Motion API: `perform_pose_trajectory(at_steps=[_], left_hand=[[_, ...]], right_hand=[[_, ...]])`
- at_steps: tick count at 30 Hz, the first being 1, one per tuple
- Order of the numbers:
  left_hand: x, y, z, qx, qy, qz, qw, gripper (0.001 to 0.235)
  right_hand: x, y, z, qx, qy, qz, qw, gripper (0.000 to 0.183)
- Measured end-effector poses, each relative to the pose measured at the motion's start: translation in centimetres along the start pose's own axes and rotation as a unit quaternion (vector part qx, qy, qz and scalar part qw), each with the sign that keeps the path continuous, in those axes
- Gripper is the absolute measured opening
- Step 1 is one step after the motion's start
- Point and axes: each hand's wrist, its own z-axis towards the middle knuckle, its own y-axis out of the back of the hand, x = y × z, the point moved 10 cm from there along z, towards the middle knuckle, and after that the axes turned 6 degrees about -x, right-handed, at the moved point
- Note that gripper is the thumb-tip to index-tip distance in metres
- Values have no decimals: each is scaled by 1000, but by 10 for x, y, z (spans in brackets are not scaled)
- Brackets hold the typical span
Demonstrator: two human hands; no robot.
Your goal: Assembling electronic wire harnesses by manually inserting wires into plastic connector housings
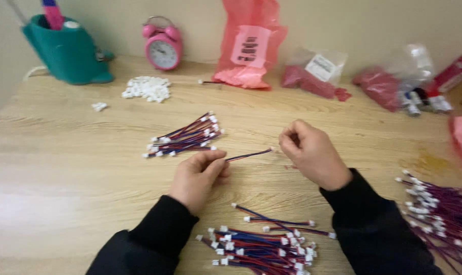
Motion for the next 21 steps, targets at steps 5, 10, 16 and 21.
perform_pose_trajectory(at_steps=[5,10,16,21], left_hand=[[1,2,-2,-9,-1,-32,999,20],[1,6,0,-21,1,-39,999,20],[-11,6,-5,-27,-16,-26,999,19],[-14,8,-10,-41,-5,-44,998,22]], right_hand=[[50,-36,-23,63,-16,207,976,13],[68,-80,-34,133,-15,294,946,20],[69,-87,-39,131,-34,288,948,22],[62,-85,-36,114,-46,271,955,19]])
